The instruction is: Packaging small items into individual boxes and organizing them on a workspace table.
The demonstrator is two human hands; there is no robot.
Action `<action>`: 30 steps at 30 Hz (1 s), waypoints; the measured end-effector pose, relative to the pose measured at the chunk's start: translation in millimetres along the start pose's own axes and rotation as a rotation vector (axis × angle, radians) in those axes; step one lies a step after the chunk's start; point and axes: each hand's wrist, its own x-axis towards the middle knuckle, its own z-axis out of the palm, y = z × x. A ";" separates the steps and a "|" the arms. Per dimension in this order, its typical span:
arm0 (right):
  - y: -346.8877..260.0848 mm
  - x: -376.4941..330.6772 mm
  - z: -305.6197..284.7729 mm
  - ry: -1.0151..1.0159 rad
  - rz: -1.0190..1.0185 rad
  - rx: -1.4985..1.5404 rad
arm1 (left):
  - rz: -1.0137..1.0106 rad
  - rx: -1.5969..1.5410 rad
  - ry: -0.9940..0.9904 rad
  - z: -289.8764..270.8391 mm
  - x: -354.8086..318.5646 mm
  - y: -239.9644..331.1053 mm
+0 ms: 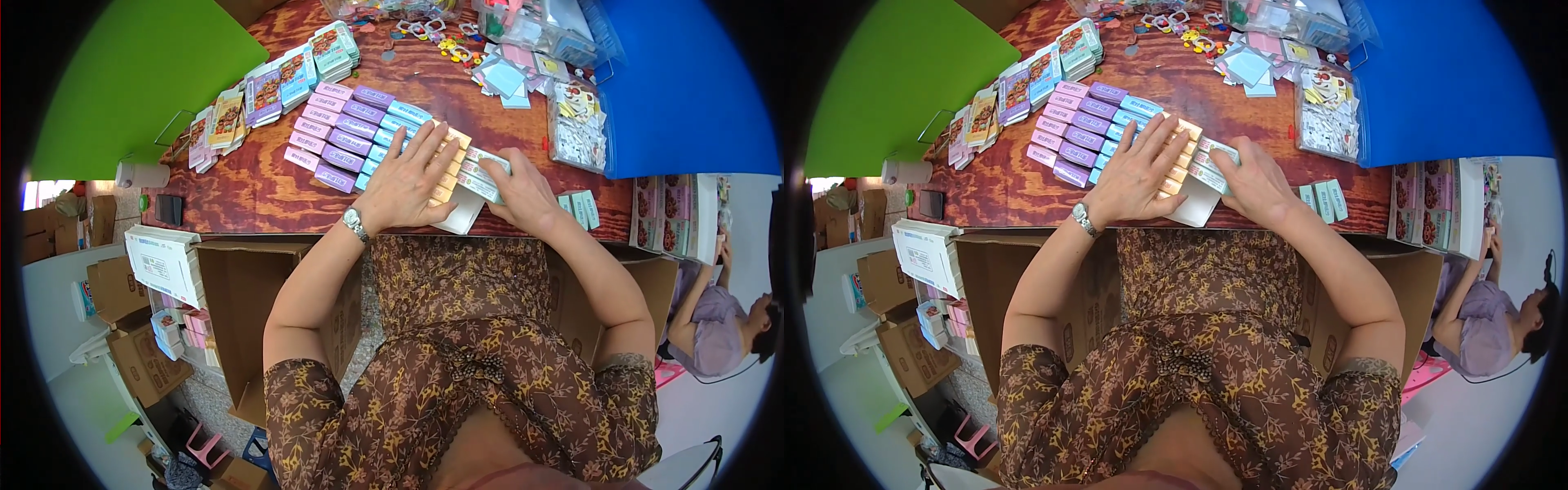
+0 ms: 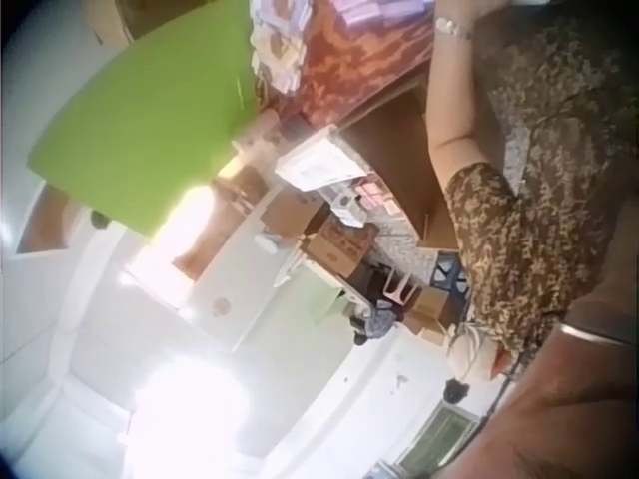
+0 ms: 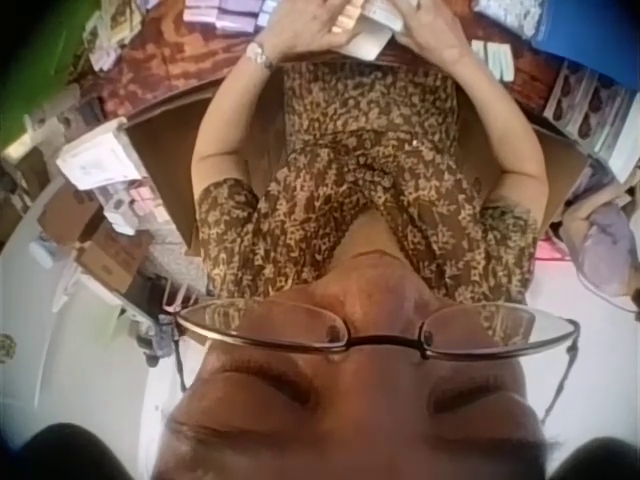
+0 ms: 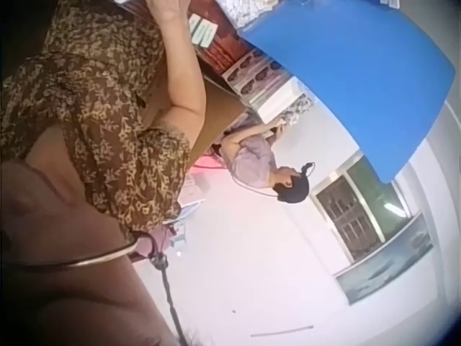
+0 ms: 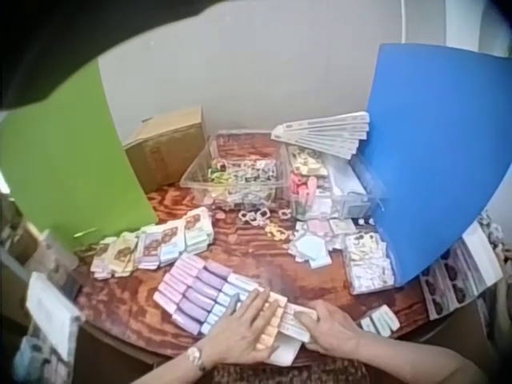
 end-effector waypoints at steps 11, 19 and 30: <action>-12.1 44.5 -19.3 -0.208 0.129 -0.067 | -0.006 0.043 -0.032 1.8 2.1 -0.1; -23.4 40.3 -2.5 -0.034 0.212 0.002 | -0.015 0.034 -0.040 5.3 2.5 0.1; -33.5 61.5 18.8 0.065 0.145 -0.234 | -0.001 0.012 -0.061 1.0 7.4 3.1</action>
